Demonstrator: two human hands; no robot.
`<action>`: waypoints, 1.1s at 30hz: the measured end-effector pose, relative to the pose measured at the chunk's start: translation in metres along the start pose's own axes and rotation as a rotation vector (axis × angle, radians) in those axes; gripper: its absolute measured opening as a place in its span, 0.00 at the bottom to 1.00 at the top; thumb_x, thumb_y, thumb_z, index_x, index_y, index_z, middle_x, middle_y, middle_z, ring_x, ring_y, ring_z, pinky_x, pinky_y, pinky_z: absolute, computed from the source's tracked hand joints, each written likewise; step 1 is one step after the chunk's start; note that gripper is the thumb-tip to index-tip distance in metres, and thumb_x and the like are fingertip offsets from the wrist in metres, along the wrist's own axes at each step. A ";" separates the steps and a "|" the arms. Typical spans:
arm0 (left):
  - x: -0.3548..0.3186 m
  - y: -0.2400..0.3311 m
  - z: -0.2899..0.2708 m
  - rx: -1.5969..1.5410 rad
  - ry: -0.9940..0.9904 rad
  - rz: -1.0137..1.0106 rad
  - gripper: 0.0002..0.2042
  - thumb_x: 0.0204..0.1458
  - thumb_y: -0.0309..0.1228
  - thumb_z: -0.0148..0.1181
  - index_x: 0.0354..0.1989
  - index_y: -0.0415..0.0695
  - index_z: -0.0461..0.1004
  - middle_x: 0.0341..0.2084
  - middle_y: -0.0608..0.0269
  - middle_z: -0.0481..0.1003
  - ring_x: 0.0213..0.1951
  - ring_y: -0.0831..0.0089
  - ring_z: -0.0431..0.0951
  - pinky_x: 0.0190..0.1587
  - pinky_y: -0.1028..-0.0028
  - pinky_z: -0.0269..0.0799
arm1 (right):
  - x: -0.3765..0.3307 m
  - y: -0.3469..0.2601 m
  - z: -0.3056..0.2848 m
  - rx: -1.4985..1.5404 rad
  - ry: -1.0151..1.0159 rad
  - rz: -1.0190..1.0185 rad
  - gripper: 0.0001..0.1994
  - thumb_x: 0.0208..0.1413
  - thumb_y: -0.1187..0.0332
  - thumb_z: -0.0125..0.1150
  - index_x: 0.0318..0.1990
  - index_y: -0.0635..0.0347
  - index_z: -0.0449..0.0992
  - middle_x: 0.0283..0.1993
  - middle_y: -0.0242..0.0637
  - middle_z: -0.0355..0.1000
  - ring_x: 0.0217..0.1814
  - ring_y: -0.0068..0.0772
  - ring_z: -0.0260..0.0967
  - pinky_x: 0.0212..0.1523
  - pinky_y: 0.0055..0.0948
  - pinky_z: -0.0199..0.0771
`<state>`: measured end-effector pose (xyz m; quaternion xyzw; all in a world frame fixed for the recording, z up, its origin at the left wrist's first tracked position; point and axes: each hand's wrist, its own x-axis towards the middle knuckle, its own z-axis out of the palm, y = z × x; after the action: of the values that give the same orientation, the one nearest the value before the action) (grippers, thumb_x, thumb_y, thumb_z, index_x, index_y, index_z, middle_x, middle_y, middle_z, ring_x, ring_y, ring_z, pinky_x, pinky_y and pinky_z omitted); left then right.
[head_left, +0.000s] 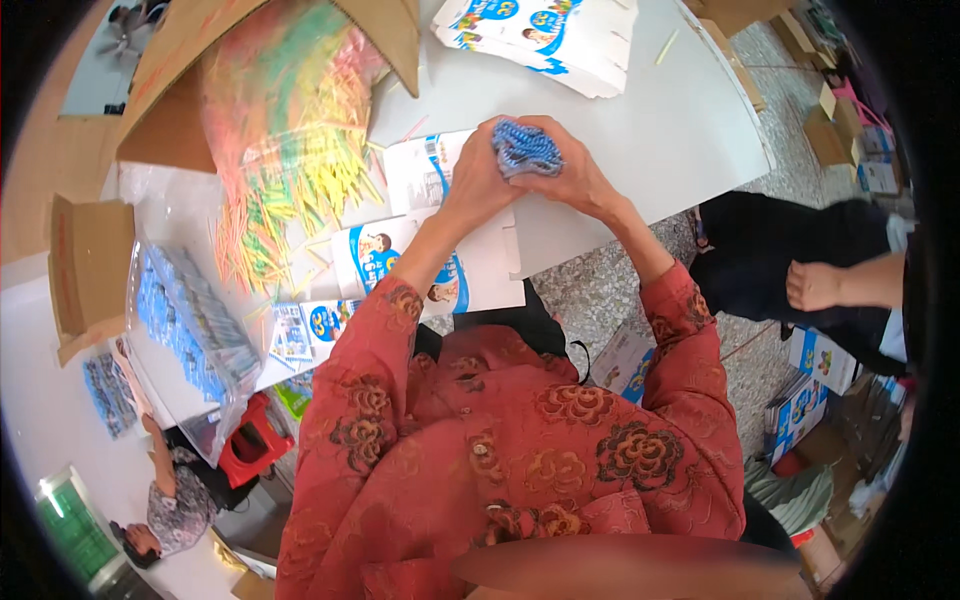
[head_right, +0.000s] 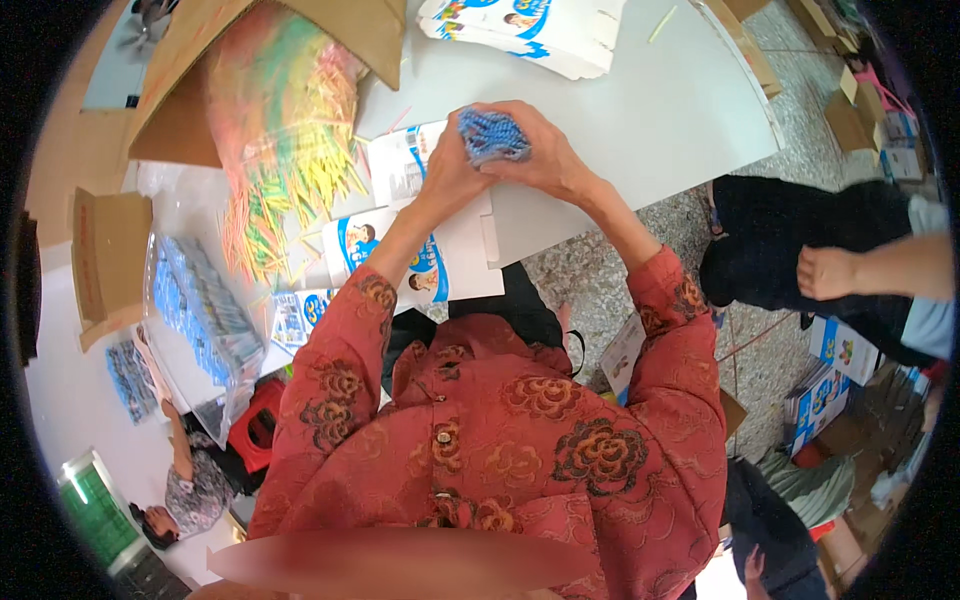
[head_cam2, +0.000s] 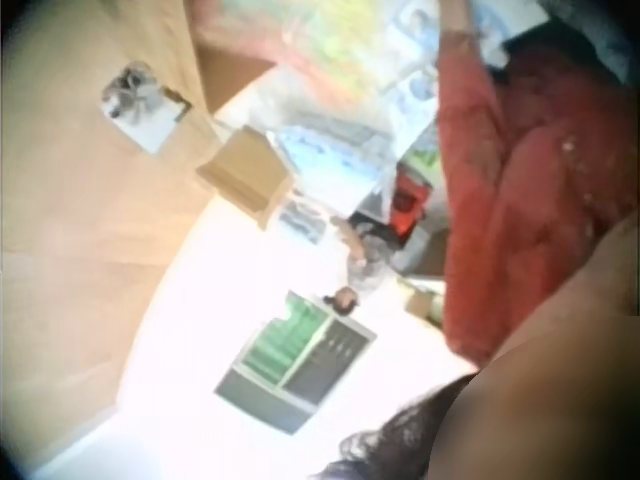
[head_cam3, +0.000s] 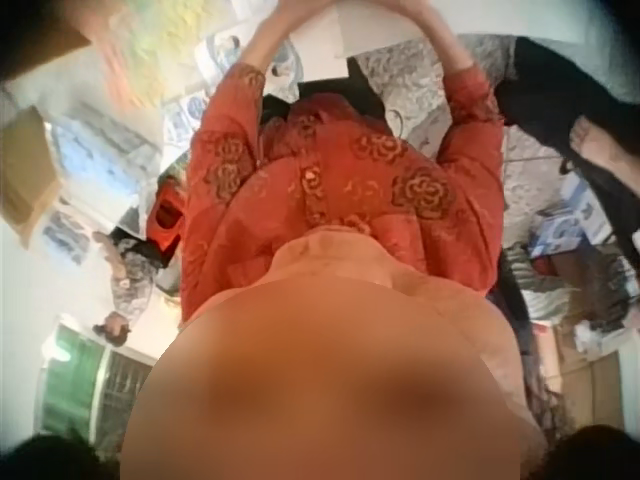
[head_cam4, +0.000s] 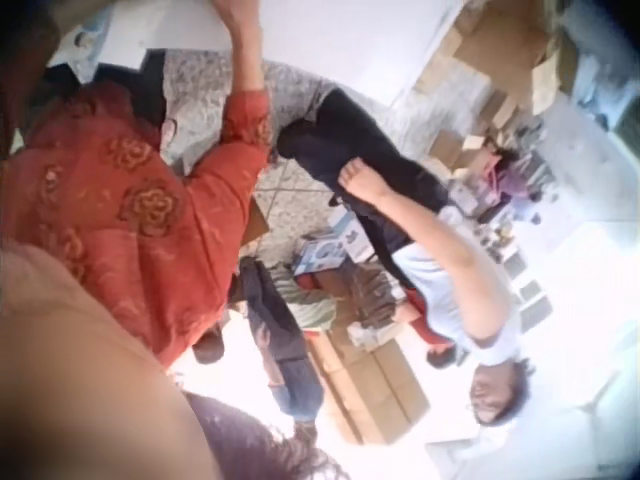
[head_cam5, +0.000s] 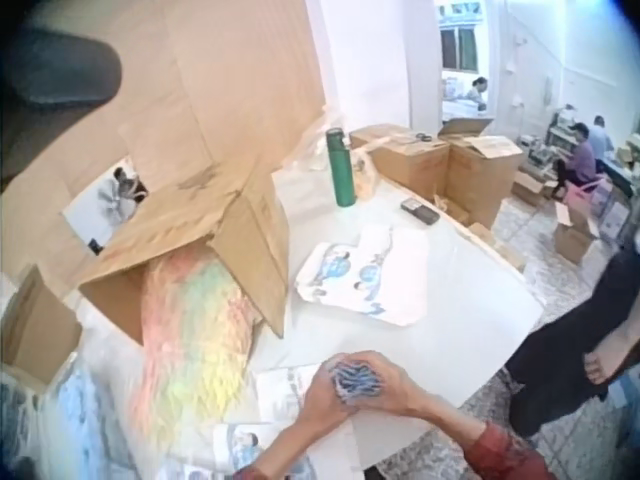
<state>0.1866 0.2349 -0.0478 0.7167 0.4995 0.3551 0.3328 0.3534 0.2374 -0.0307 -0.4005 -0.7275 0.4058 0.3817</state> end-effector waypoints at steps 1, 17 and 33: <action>0.005 0.000 0.000 -0.006 -0.001 -0.014 0.35 0.33 0.33 0.70 0.52 0.42 0.59 0.45 0.49 0.68 0.49 0.53 0.68 0.51 0.63 0.64 | 0.003 -0.003 0.000 0.017 0.011 0.046 0.26 0.42 0.72 0.67 0.51 0.62 0.66 0.47 0.36 0.70 0.48 0.26 0.68 0.48 0.25 0.69; -0.049 0.049 -0.085 -0.418 0.099 -0.120 0.24 0.36 0.28 0.70 0.45 0.38 0.70 0.35 0.62 0.77 0.36 0.77 0.75 0.41 0.75 0.72 | -0.008 -0.072 0.039 -0.025 0.152 -0.203 0.39 0.40 0.67 0.68 0.61 0.65 0.55 0.61 0.44 0.56 0.60 0.40 0.57 0.58 0.32 0.58; -0.247 0.031 -0.231 -0.381 1.021 -0.209 0.21 0.34 0.17 0.67 0.41 0.38 0.72 0.34 0.63 0.75 0.35 0.76 0.75 0.41 0.75 0.72 | -0.045 -0.054 0.114 -0.611 -0.510 -0.380 0.28 0.44 0.63 0.61 0.55 0.58 0.64 0.63 0.43 0.53 0.68 0.47 0.45 0.64 0.48 0.43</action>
<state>-0.0541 0.0188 0.0560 0.3275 0.5926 0.7066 0.2058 0.2559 0.1462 -0.0363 -0.2412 -0.9457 0.1808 0.1217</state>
